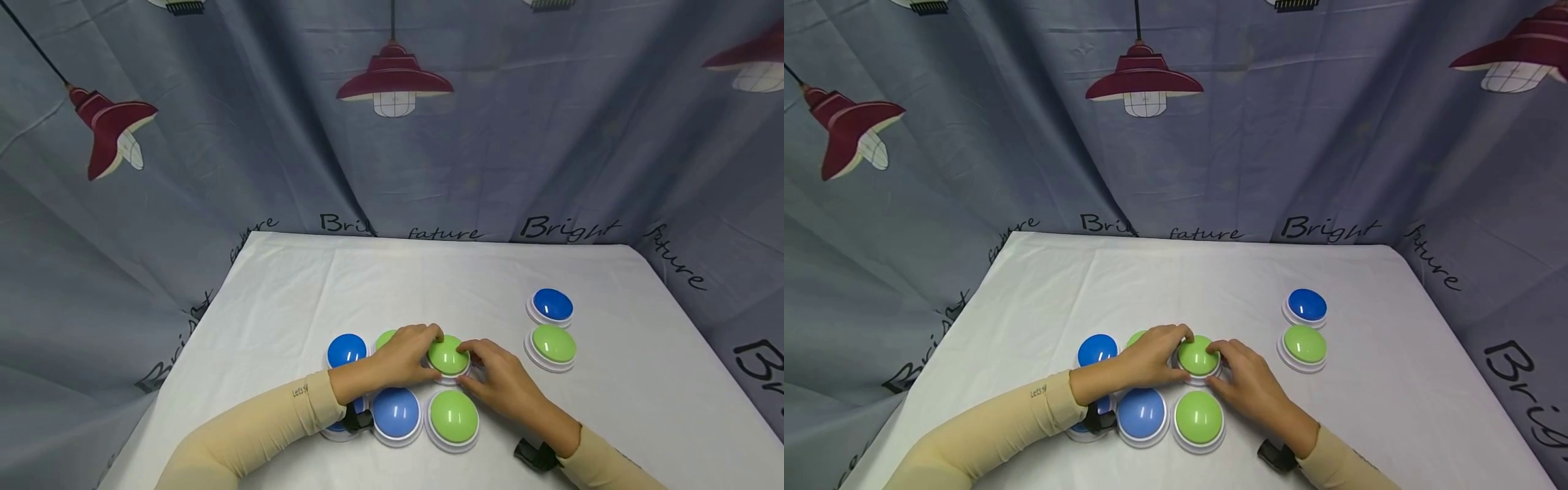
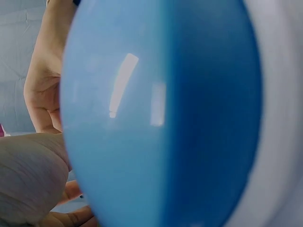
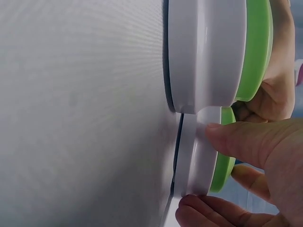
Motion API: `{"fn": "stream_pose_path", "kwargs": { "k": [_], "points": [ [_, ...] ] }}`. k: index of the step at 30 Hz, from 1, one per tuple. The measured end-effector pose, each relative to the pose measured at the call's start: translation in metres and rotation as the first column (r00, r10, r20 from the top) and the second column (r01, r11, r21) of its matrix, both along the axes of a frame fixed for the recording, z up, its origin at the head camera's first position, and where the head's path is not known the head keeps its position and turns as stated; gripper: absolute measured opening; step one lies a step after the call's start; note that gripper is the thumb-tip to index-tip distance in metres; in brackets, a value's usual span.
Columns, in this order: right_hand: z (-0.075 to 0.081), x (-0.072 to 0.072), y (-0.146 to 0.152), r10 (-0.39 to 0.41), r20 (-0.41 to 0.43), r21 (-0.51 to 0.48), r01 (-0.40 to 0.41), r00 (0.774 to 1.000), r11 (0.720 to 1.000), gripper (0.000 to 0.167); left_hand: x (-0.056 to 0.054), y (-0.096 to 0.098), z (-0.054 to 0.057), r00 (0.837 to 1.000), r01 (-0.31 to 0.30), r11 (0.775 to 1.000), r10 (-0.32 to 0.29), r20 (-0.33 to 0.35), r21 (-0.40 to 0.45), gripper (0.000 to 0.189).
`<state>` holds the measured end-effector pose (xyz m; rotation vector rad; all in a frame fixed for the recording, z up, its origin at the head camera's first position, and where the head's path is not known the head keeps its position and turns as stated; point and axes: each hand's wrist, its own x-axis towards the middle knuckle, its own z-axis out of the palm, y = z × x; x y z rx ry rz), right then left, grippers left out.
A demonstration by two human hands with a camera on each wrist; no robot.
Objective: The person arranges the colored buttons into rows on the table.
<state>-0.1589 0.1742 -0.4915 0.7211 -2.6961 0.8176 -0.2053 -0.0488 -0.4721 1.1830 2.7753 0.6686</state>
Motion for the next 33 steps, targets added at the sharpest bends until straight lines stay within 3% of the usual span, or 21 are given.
{"fn": "stream_pose_path", "kwargs": {
  "k": [9, 16, 22, 26, 33],
  "points": [
    [0.002, -0.001, 0.001, 0.016, 0.013, -0.010, -0.016, 1.000, 1.000, 0.052, 0.000, 0.001, 0.005, 1.000, 0.001, 0.999, -0.001, -0.007, -0.044, 0.058],
    [0.012, -0.005, 0.009, -0.005, 0.140, 0.033, 0.000, 0.990, 0.999, 0.054, -0.012, 0.005, 0.016, 1.000, 0.028, 0.987, -0.029, -0.004, -0.157, 0.061],
    [0.021, -0.011, 0.029, -0.022, 0.126, 0.010, 0.021, 0.992, 1.000, 0.046, -0.028, 0.020, 0.024, 0.998, 0.048, 0.992, -0.042, 0.051, -0.115, 0.058],
    [0.027, -0.014, 0.040, -0.047, 0.095, -0.006, 0.048, 0.994, 0.999, 0.042, -0.037, 0.034, 0.023, 0.997, 0.061, 0.995, -0.058, 0.044, -0.073, 0.054],
    [0.034, -0.018, 0.063, -0.125, 0.061, -0.006, 0.125, 0.990, 0.992, 0.041, -0.043, 0.060, 0.026, 0.994, 0.095, 0.995, -0.092, 0.065, -0.040, 0.051]
  ]
}}
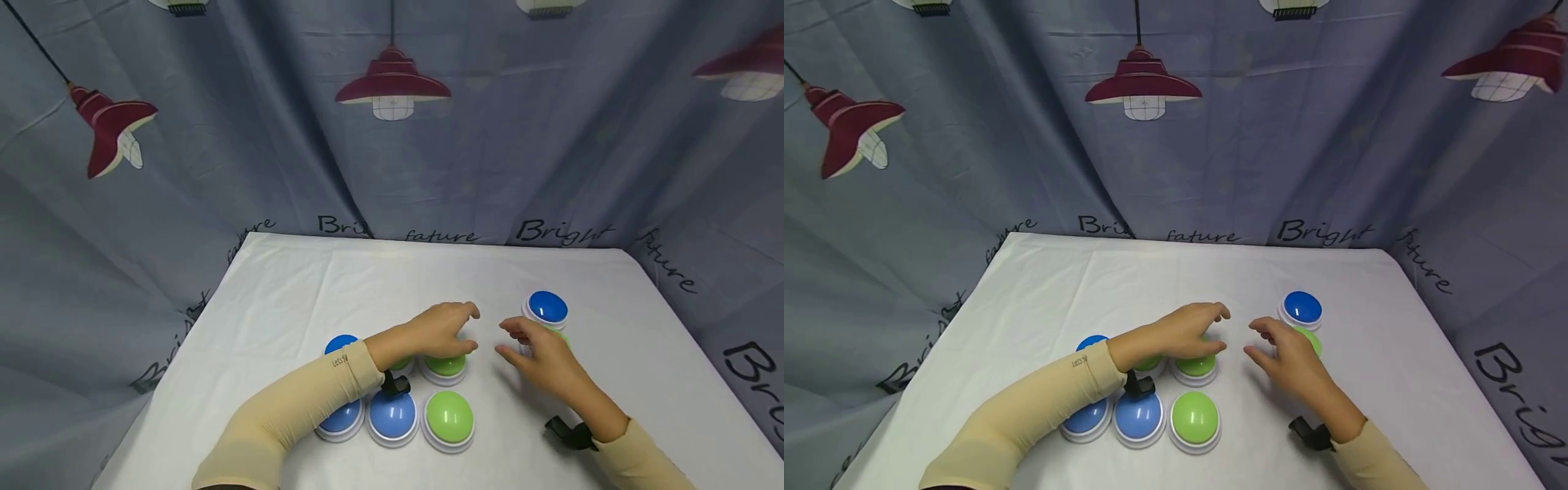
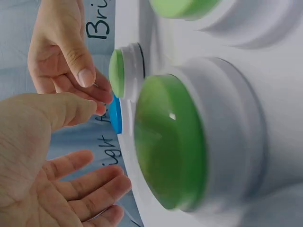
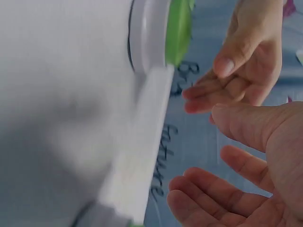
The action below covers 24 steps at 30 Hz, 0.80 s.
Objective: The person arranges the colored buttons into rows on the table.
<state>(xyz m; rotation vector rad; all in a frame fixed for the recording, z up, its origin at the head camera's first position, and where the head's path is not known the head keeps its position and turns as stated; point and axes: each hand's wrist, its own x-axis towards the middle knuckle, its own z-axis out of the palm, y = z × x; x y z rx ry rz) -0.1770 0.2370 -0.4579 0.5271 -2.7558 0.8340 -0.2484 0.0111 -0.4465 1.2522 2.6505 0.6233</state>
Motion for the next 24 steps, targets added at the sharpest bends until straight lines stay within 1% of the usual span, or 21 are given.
{"fn": "stream_pose_path", "kwargs": {
  "k": [5, 9, 12, 17, 20, 24],
  "points": [
    [0.006, -0.002, 0.020, -0.078, -0.020, 0.006, 0.078, 0.997, 0.997, 0.042, -0.004, 0.018, 0.007, 0.999, 0.017, 1.000, -0.017, 0.028, 0.005, 0.050],
    [0.013, -0.004, 0.034, -0.130, -0.008, 0.007, 0.130, 0.992, 0.992, 0.042, -0.008, 0.031, 0.012, 0.999, 0.031, 1.000, -0.031, 0.035, 0.005, 0.050],
    [0.017, -0.004, 0.046, -0.158, 0.008, 0.011, 0.157, 0.987, 0.987, 0.042, -0.011, 0.043, 0.013, 0.998, 0.038, 0.999, -0.038, 0.048, 0.009, 0.050],
    [0.020, -0.004, 0.060, -0.189, 0.026, 0.035, 0.188, 0.982, 0.981, 0.042, -0.017, 0.057, 0.011, 0.997, 0.030, 0.999, -0.031, 0.065, 0.022, 0.051],
    [0.019, -0.004, 0.069, -0.203, 0.035, 0.051, 0.201, 0.979, 0.978, 0.042, -0.020, 0.063, 0.006, 0.997, 0.024, 0.999, -0.026, 0.070, 0.028, 0.051],
    [0.017, -0.006, 0.079, -0.220, 0.044, 0.058, 0.217, 0.975, 0.974, 0.042, -0.022, 0.068, 0.000, 0.995, 0.009, 1.000, -0.012, 0.099, 0.028, 0.052]
  ]
}}
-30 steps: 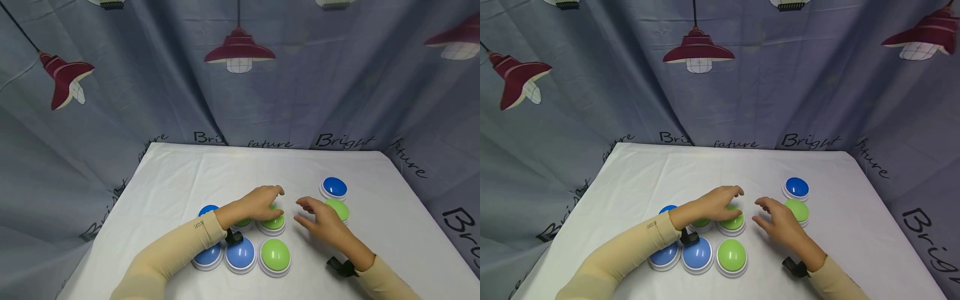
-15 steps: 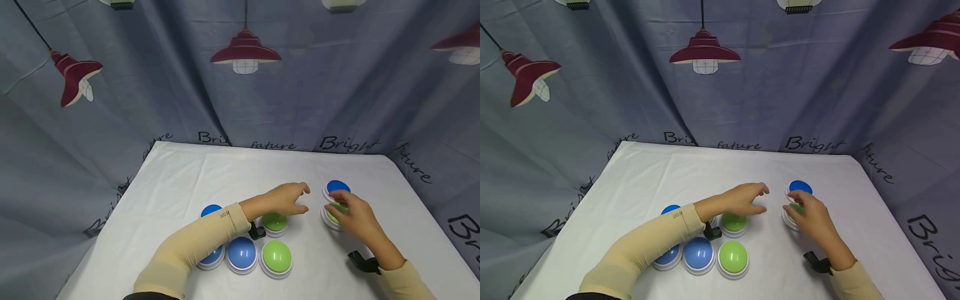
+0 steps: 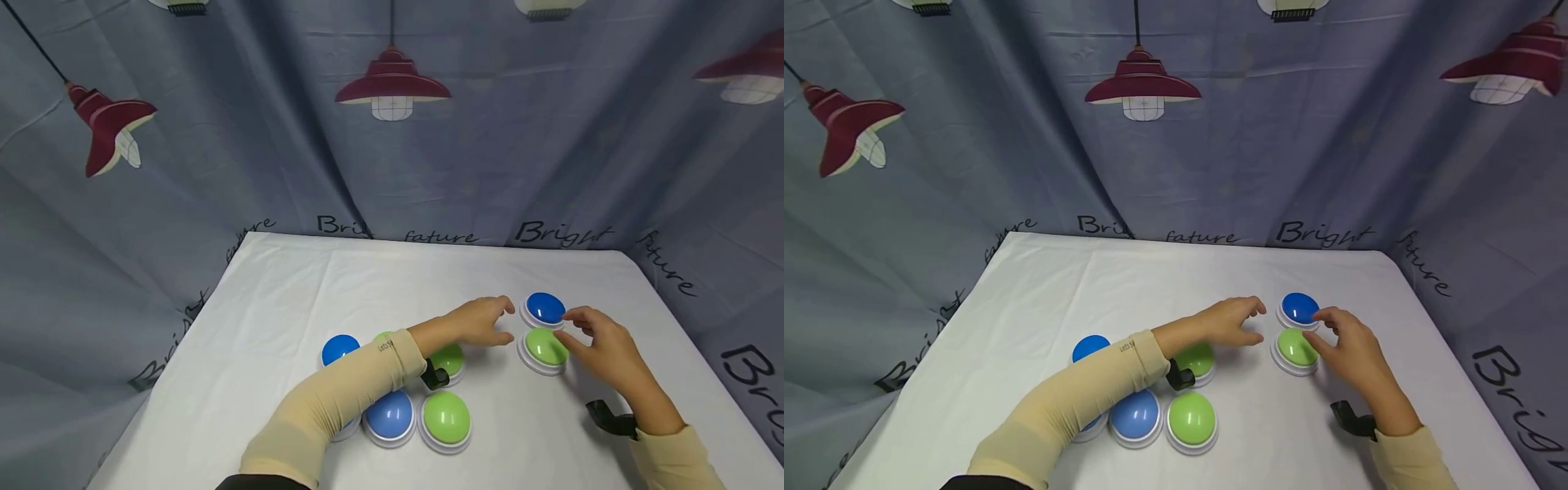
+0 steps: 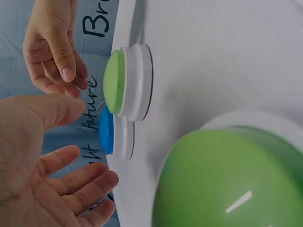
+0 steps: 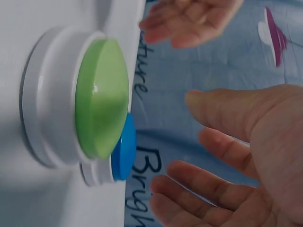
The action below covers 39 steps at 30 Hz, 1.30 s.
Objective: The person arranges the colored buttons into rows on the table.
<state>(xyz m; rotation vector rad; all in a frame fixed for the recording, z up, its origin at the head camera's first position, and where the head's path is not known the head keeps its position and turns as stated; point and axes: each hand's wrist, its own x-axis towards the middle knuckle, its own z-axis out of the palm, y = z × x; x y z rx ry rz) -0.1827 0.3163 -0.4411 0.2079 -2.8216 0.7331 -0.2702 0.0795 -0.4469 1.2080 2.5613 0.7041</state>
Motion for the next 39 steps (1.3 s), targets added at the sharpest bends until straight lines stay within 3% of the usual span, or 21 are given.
{"fn": "stream_pose_path", "kwargs": {
  "k": [5, 13, 22, 32, 39],
  "points": [
    [-0.005, -0.004, 0.008, -0.016, 0.021, 0.002, 0.016, 1.000, 1.000, 0.040, -0.001, 0.004, -0.006, 1.000, -0.020, 1.000, 0.020, 0.007, 0.003, 0.054],
    [-0.017, -0.007, 0.017, 0.028, 0.209, 0.004, -0.029, 0.978, 1.000, 0.041, -0.005, 0.016, -0.016, 1.000, -0.007, 1.000, 0.007, 0.007, 0.021, 0.055],
    [-0.029, -0.001, 0.025, 0.165, 0.210, -0.057, -0.156, 0.964, 0.986, 0.024, -0.002, 0.024, -0.027, 0.998, 0.020, 1.000, -0.020, 0.065, 0.001, 0.058],
    [-0.034, -0.001, 0.025, 0.255, 0.150, -0.085, -0.245, 0.955, 0.966, 0.058, 0.002, 0.029, -0.027, 0.986, 0.119, 0.992, -0.124, 0.109, 0.052, 0.057],
    [-0.035, -0.001, 0.028, 0.261, 0.146, -0.086, -0.250, 0.954, 0.964, 0.061, 0.006, 0.037, -0.028, 0.987, 0.140, 0.989, -0.142, 0.072, 0.039, 0.058]
  ]
}}
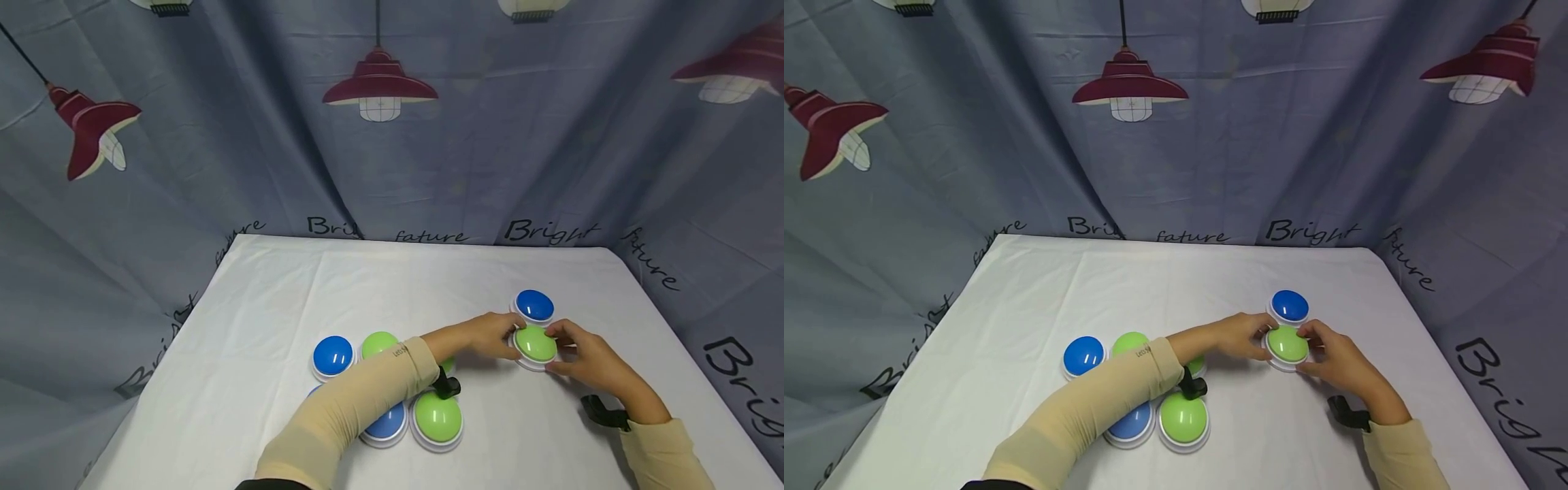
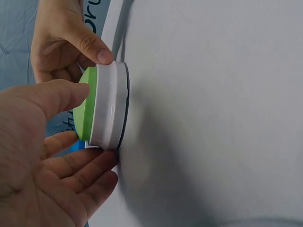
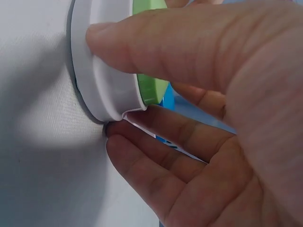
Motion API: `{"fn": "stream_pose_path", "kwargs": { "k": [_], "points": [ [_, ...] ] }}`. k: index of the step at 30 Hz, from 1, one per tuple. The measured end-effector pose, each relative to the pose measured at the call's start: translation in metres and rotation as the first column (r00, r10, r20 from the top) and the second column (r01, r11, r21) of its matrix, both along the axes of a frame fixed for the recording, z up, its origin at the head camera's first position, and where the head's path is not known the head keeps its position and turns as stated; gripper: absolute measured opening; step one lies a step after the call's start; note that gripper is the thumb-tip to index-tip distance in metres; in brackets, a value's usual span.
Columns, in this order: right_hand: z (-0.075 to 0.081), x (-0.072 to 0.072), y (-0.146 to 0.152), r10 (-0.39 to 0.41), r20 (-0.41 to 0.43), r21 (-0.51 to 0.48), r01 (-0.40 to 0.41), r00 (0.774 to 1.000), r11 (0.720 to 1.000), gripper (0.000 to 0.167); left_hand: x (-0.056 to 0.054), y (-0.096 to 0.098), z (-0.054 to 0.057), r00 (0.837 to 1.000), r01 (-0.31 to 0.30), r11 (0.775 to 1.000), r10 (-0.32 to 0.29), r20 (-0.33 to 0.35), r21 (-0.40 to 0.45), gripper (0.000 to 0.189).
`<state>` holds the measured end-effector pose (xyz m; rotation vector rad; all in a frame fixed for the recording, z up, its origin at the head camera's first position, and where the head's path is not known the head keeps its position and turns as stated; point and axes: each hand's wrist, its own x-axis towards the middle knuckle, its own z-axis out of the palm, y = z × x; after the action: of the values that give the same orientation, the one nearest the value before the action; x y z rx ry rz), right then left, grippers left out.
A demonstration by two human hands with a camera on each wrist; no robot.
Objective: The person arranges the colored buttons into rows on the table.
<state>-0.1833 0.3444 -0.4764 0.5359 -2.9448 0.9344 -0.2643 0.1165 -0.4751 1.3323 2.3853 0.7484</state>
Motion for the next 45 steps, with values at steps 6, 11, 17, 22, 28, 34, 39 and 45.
{"fn": "stream_pose_path", "kwargs": {
  "k": [6, 11, 17, 22, 28, 34, 39, 45],
  "points": [
    [-0.002, -0.001, 0.001, 0.019, -0.020, -0.016, -0.020, 1.000, 1.000, 0.062, 0.006, 0.003, -0.001, 0.997, -0.033, 0.996, 0.026, -0.077, -0.084, 0.072],
    [-0.004, -0.001, 0.000, 0.032, -0.031, -0.023, -0.033, 0.999, 0.999, 0.063, 0.008, 0.004, -0.001, 0.987, -0.046, 0.990, 0.025, -0.159, -0.132, 0.069],
    [-0.005, -0.003, -0.005, 0.047, -0.057, -0.065, -0.051, 0.997, 0.997, 0.063, 0.006, 0.002, 0.000, 0.970, -0.053, 0.990, 0.019, -0.240, -0.133, 0.059],
    [-0.005, -0.003, -0.009, 0.031, -0.048, -0.072, -0.034, 0.998, 0.997, 0.064, 0.008, 0.001, 0.004, 0.961, -0.052, 0.987, 0.007, -0.277, -0.153, 0.059],
    [-0.005, -0.003, -0.010, 0.019, -0.013, -0.074, -0.020, 1.000, 0.997, 0.065, 0.008, -0.001, 0.008, 0.956, -0.063, 0.986, 0.015, -0.293, -0.156, 0.058],
    [-0.004, -0.003, -0.012, 0.012, -0.022, -0.080, -0.014, 1.000, 0.997, 0.065, 0.007, -0.005, 0.009, 0.959, -0.055, 0.989, 0.014, -0.282, -0.141, 0.055],
    [-0.001, 0.000, -0.016, 0.028, -0.052, -0.091, -0.033, 0.998, 0.995, 0.064, 0.007, -0.011, 0.009, 0.965, -0.054, 0.991, 0.021, -0.262, -0.119, 0.055],
    [0.003, 0.003, -0.017, 0.031, -0.068, -0.084, -0.037, 0.997, 0.996, 0.063, 0.011, -0.019, 0.016, 0.964, -0.031, 0.995, 0.006, -0.265, -0.091, 0.054]
  ]
}}
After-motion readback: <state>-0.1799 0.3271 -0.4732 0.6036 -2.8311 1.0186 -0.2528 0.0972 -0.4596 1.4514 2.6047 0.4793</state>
